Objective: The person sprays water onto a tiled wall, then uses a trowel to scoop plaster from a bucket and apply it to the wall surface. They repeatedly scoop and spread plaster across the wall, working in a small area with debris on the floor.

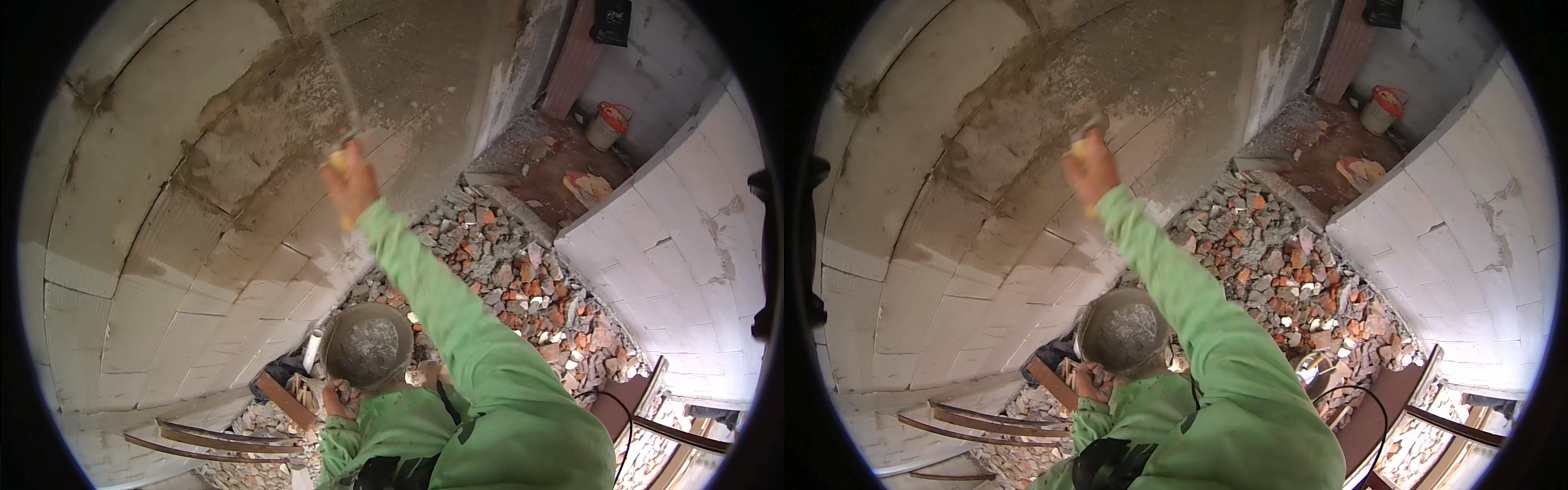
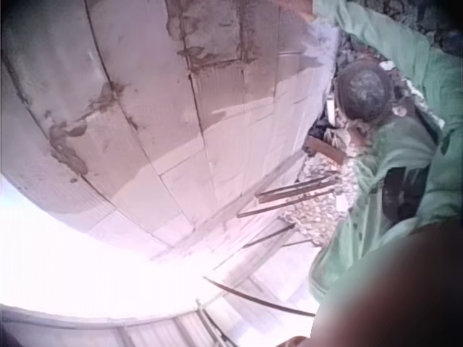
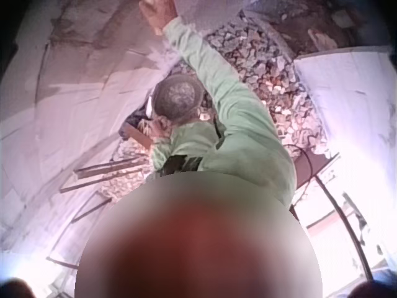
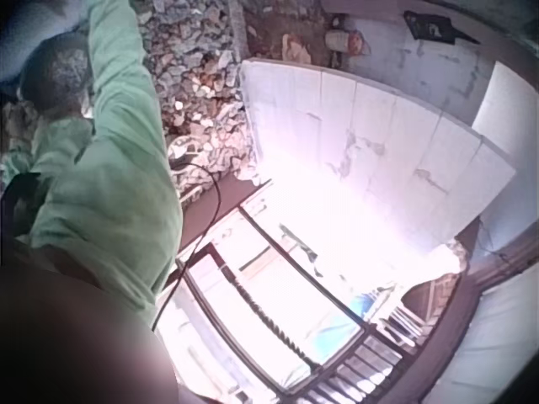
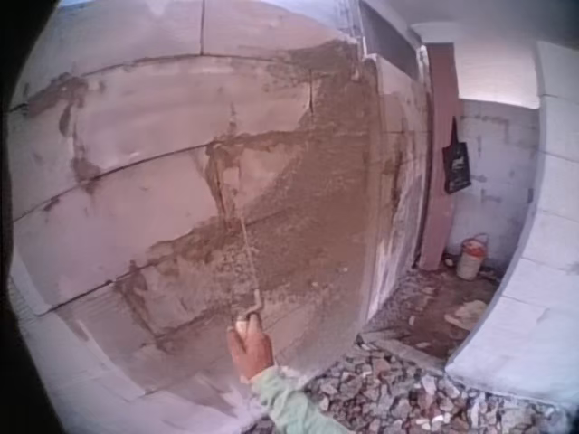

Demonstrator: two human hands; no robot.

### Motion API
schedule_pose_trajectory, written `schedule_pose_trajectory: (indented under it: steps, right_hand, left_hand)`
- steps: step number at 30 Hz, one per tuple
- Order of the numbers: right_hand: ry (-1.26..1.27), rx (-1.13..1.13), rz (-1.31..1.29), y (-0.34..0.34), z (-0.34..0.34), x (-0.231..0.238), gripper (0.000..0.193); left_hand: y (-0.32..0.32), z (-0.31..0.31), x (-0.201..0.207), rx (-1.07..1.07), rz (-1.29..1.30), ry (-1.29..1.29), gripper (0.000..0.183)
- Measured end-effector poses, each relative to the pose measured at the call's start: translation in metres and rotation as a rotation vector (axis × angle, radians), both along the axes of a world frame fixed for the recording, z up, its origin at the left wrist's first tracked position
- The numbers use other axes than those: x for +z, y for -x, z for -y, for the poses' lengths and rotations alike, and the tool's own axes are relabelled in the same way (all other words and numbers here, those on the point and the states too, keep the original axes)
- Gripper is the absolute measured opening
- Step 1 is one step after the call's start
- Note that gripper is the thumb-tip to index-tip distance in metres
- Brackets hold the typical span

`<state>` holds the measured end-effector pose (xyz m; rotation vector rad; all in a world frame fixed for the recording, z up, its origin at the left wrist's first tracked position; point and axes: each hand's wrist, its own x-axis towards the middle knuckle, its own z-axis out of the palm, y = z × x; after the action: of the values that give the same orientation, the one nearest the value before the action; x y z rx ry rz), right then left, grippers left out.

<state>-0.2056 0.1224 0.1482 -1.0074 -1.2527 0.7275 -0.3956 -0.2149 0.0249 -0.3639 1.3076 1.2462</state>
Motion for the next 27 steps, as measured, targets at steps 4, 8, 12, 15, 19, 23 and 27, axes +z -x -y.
schedule_pose_trajectory:
  steps: [4, 8, 12, 15, 19, 23, 27]
  right_hand:
    - [0.189, 0.366, -0.044, -0.005, 0.129, 0.034, 0.031]
    - [0.442, 0.6, 0.727, -0.092, 0.195, 0.014, 0.03]
    - [0.863, 0.622, 1.572, -0.13, 0.219, -0.056, 0.033]
    - [0.968, 0.566, 1.639, -0.107, 0.226, -0.13, 0.034]
    - [1.181, 0.92, 1.381, -0.09, 0.239, -0.194, 0.033]
    - [1.153, 1.044, 0.932, -0.108, 0.279, -0.204, 0.04]
    - [0.967, 0.959, 0.856, -0.123, 0.31, -0.191, 0.042]
  left_hand:
    - [0.0, -0.002, -0.013, -0.072, 0.098, -0.145, 0.029]
    - [-0.008, 0.003, -0.027, -0.05, 0.075, -0.136, 0.03]
    - [-0.024, 0.008, -0.021, -0.152, -0.031, -0.136, 0.011]
    - [-0.037, 0.012, -0.007, -0.201, -0.091, -0.09, 0.022]
    - [-0.046, 0.015, 0.005, -0.271, -0.089, -0.085, 0.038]
    - [-0.044, 0.015, -0.001, -0.244, -0.079, -0.091, 0.027]
    - [-0.029, 0.011, -0.013, -0.2, -0.056, -0.13, 0.014]
